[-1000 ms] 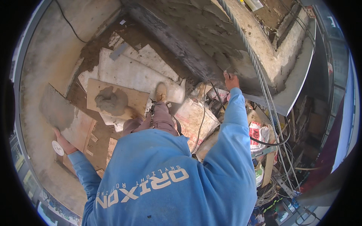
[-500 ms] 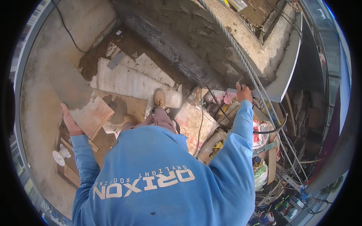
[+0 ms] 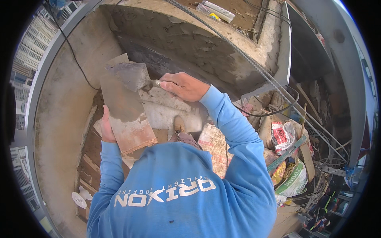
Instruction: The person scoops wet cement from a pile onto a hawk and uses a trowel to apply it to a vertical concrete surface. They repeatedly smooth the cement on the wall and reload the hawk from the pile.
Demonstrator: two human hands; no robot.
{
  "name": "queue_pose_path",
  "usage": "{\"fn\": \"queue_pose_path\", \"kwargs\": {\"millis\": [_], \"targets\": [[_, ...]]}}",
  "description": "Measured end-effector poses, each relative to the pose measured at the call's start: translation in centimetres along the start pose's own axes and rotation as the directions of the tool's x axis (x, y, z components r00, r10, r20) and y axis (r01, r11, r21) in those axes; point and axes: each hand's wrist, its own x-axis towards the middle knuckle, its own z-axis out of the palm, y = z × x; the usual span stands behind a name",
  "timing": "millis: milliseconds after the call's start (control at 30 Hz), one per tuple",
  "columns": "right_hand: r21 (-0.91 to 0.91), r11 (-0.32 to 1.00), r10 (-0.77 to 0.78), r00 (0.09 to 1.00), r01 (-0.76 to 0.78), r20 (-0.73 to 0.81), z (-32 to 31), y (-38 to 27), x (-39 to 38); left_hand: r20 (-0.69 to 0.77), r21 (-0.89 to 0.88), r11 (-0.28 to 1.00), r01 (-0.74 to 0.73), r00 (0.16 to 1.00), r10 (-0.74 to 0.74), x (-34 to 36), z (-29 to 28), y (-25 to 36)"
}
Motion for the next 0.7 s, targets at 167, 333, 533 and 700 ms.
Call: {"fn": "queue_pose_path", "kwargs": {"millis": [167, 333, 533, 700], "targets": [[0.098, 0.992, 0.040, 0.923, -0.084, 0.384, 0.2, -4.2, 5.7, 0.148, 0.022, 0.997, -0.075, 0.987, 0.071, -3.8, 1.4, 3.7], [0.048, 0.982, 0.130, 0.840, -0.182, 0.526, 1.5, -4.7, 7.9, 0.111, 0.078, 0.964, -0.253, 0.963, 0.244, -6.1, -2.5, 6.6], [-0.091, 0.973, 0.228, 0.859, -0.210, 0.459, 1.1, 0.1, 8.6, -0.054, 0.009, 0.928, -0.373, 0.926, 0.373, -8.1, -5.5, 8.7], [-0.366, 0.733, -0.626, 0.779, 0.573, -0.033, 7.8, -2.3, 10.2, -0.038, -0.105, 0.927, -0.360, 0.933, 0.358, -10.2, -0.1, 8.3]]}}
